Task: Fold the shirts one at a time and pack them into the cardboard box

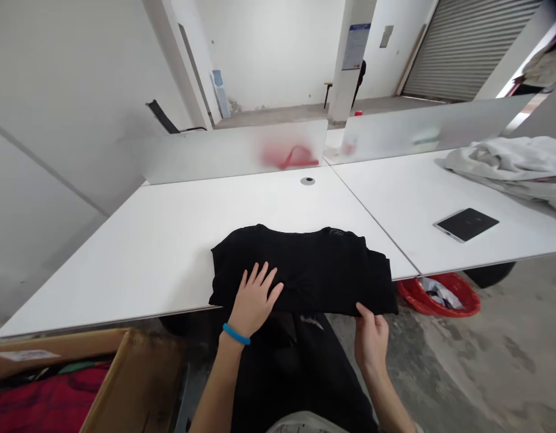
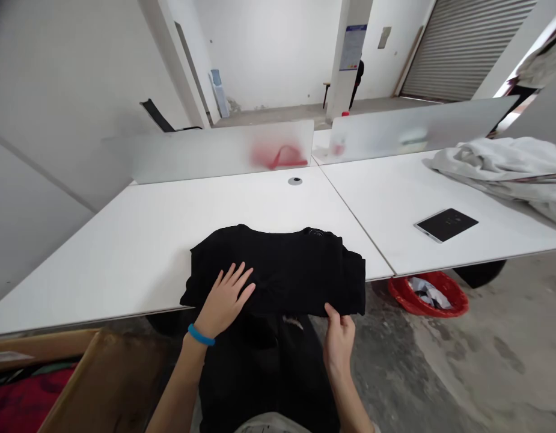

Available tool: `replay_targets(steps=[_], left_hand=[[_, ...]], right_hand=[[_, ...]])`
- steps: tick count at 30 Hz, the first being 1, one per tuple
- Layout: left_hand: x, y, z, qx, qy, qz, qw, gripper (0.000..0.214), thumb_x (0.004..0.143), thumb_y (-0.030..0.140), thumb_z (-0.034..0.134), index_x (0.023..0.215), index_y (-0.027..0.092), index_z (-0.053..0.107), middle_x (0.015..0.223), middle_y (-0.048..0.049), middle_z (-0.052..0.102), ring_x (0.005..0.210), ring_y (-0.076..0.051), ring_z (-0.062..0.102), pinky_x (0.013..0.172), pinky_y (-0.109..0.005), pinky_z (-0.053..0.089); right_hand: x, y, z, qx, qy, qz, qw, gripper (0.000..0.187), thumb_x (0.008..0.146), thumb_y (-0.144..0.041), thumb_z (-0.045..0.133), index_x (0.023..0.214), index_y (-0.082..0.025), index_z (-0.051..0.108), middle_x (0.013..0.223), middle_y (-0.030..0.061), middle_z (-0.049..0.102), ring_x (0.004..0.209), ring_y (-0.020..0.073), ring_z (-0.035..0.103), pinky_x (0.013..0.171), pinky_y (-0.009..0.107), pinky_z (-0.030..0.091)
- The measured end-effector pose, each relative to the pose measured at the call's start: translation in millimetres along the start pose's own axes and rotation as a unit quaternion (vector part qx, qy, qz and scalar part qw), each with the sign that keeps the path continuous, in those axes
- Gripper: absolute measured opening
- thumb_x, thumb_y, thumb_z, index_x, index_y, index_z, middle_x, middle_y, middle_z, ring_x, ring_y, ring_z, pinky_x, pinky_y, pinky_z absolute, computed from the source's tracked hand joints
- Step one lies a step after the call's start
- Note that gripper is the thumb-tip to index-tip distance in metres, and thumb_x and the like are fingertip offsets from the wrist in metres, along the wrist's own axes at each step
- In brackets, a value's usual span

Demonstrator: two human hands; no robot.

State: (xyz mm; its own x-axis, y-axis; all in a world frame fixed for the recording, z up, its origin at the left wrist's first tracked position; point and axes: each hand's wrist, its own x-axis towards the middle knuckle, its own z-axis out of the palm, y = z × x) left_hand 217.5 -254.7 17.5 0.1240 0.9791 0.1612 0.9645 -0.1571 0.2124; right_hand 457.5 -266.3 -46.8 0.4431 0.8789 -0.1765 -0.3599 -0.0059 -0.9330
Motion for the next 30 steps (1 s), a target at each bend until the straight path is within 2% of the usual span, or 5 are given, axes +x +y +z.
replay_targets(steps=[8, 16, 24, 27, 30], left_hand=[[18.6, 0.5, -4.3, 0.029, -0.012, 0.021, 0.999, 0.05, 0.095, 0.039, 0.027, 0.135, 0.017, 0.048, 0.142, -0.0117, 0.044, 0.134, -0.035, 0.032, 0.106, -0.056, 0.031], [40.7, 33.0, 1.6, 0.03, 0.009, 0.014, 0.999, 0.049, 0.097, 0.034, 0.023, 0.135, 0.016, 0.047, 0.144, -0.0086, 0.041, 0.135, -0.029, 0.034, 0.111, -0.052, 0.027], [46.0, 25.9, 12.4, -0.114, -0.036, -0.012, 0.993, 0.051, 0.097, 0.039, 0.021, 0.139, 0.019, 0.04, 0.151, -0.0044, 0.027, 0.141, -0.024, 0.019, 0.115, -0.049, 0.014], [50.1, 15.3, 13.5, -0.313, -0.015, -0.05, 0.948, 0.054, 0.096, 0.045, 0.019, 0.136, 0.02, 0.045, 0.147, -0.0043, 0.037, 0.14, -0.022, 0.022, 0.116, -0.048, 0.011], [48.2, -8.2, 15.8, -0.575, 0.065, -0.155, 0.801, 0.062, 0.094, 0.051, 0.011, 0.134, 0.02, 0.047, 0.138, -0.0052, 0.049, 0.134, -0.022, 0.036, 0.114, -0.044, 0.025]], right_hand=[[-10.7, -2.2, 14.6, 0.038, -0.099, 0.093, 0.99, 0.049, 0.074, -0.043, 0.069, 0.116, -0.022, 0.057, 0.106, 0.004, 0.068, 0.084, 0.0195, 0.067, 0.074, 0.032, 0.056], [-14.3, -5.9, 29.2, -0.093, -0.015, -0.023, 0.995, 0.072, 0.074, -0.046, 0.066, 0.137, -0.021, 0.043, 0.134, 0.0051, 0.053, 0.125, 0.0228, 0.047, 0.1, 0.034, 0.044], [-2.9, -25.8, 84.7, -0.141, -0.037, -0.144, 0.979, 0.054, 0.082, -0.044, 0.055, 0.126, -0.013, 0.055, 0.123, 0.0113, 0.06, 0.117, 0.0253, 0.053, 0.103, 0.042, 0.037], [-1.8, -45.2, 119.6, -0.207, -0.155, -0.228, 0.939, 0.041, 0.086, -0.035, 0.049, 0.116, -0.01, 0.06, 0.108, 0.0138, 0.066, 0.105, 0.0261, 0.059, 0.094, 0.042, 0.045], [-15.0, -51.6, 154.1, -0.312, -0.316, -0.343, 0.828, 0.041, 0.082, -0.018, 0.048, 0.122, -0.008, 0.055, 0.121, 0.018, 0.059, 0.118, 0.028, 0.052, 0.099, 0.046, 0.042]])
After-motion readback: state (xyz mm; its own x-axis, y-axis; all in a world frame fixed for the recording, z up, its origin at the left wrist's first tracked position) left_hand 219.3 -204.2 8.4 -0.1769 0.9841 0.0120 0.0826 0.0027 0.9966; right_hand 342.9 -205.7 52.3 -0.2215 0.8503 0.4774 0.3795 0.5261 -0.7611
